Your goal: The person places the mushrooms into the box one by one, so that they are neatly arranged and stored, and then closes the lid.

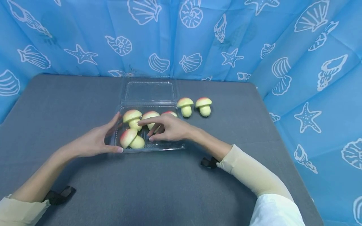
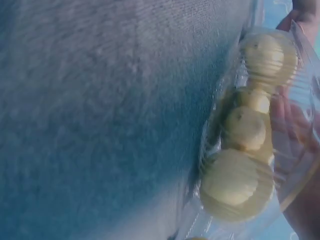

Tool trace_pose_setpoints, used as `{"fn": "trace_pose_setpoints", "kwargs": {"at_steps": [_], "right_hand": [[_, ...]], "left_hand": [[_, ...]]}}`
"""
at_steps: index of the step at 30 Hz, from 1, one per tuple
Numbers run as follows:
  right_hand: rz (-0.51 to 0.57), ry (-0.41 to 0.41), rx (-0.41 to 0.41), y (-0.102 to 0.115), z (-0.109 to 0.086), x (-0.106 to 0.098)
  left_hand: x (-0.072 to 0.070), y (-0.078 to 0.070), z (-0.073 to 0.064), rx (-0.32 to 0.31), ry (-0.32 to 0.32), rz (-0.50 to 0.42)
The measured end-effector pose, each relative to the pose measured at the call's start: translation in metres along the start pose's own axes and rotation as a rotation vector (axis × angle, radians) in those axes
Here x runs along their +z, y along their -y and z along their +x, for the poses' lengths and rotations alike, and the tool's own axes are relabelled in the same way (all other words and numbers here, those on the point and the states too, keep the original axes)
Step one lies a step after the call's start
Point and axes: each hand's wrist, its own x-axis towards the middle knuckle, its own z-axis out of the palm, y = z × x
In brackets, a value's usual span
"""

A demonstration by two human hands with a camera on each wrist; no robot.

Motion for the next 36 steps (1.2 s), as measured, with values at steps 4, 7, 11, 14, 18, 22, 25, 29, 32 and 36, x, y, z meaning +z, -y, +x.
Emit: {"fn": "trace_pose_setpoints", "kwargs": {"at_steps": [4, 7, 11, 14, 18, 22, 25, 29, 32, 36], "right_hand": [[-0.012, -0.041, -0.034, -0.001, -0.005, -0.006], [-0.031, -0.068, -0.027, 0.0, -0.011, -0.011], [-0.04, -0.095, 0.003, 0.004, -0.02, -0.017], [-0.053, -0.117, 0.003, 0.007, -0.027, -0.021], [-0.073, -0.157, -0.01, 0.007, -0.036, -0.028], [-0.057, -0.205, -0.001, 0.004, -0.046, -0.033], [-0.044, -0.238, 0.014, 0.004, -0.056, -0.039], [-0.052, -0.285, 0.033, 0.004, -0.069, -0.052], [-0.074, -0.321, 0.023, 0.004, -0.076, -0.061], [-0.12, -0.375, 0.024, 0.004, -0.084, -0.069]], "left_hand": [[-0.001, 0.001, 0.0, 0.002, 0.002, -0.01], [-0.001, 0.001, 0.0, 0.006, 0.004, -0.009], [-0.002, 0.001, 0.0, 0.013, 0.001, -0.001], [-0.002, 0.001, 0.0, 0.01, -0.002, 0.0], [-0.002, 0.0, 0.0, 0.009, -0.006, 0.001], [-0.001, 0.0, -0.001, 0.014, 0.0, -0.001], [0.001, 0.001, -0.002, 0.005, 0.008, -0.004], [0.001, 0.0, -0.001, -0.007, 0.008, -0.006], [-0.001, -0.002, -0.001, -0.004, 0.01, -0.007], [-0.004, -0.004, -0.001, 0.01, 0.008, -0.005]]}}
